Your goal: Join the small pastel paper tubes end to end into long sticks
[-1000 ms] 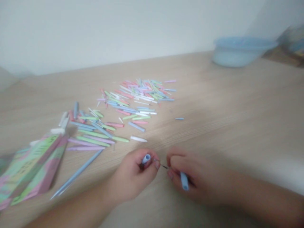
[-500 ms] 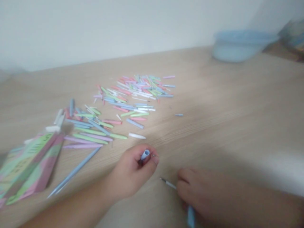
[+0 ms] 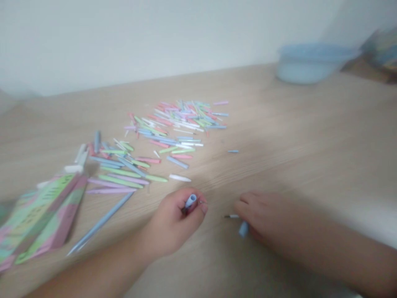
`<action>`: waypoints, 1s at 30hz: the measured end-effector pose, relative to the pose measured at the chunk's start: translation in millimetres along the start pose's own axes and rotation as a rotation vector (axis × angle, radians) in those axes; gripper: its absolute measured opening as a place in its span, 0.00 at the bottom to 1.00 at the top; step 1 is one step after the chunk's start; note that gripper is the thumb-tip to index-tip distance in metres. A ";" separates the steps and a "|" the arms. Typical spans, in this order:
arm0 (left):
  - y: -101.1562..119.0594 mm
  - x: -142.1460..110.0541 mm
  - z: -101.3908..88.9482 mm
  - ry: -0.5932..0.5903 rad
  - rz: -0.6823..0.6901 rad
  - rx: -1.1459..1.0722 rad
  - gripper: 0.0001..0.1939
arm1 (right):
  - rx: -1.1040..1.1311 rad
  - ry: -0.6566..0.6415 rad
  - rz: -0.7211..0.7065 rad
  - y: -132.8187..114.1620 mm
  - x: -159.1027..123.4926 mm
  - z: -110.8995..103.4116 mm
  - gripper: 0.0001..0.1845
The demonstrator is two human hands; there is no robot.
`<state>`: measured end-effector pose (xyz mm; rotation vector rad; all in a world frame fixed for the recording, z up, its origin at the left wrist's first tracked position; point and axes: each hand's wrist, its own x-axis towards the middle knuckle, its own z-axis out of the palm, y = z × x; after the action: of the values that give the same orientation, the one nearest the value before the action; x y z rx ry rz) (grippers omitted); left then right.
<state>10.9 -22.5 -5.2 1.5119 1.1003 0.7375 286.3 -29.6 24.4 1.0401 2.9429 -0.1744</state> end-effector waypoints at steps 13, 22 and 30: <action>-4.8 0.2 -1.1 0.000 0.024 0.029 0.11 | 0.391 -0.130 0.148 6.0 10.4 -24.3 0.06; 1.1 0.2 -0.8 -0.017 0.010 0.078 0.12 | 0.515 -0.093 0.172 3.6 14.7 -24.6 0.07; 0.8 -0.3 -1.1 -0.025 0.023 0.133 0.12 | 0.540 -0.101 0.169 4.8 17.0 -19.0 0.07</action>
<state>10.0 -22.4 -4.1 1.6440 1.1332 0.6700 276.4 -13.2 42.0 1.2699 2.7532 -1.0253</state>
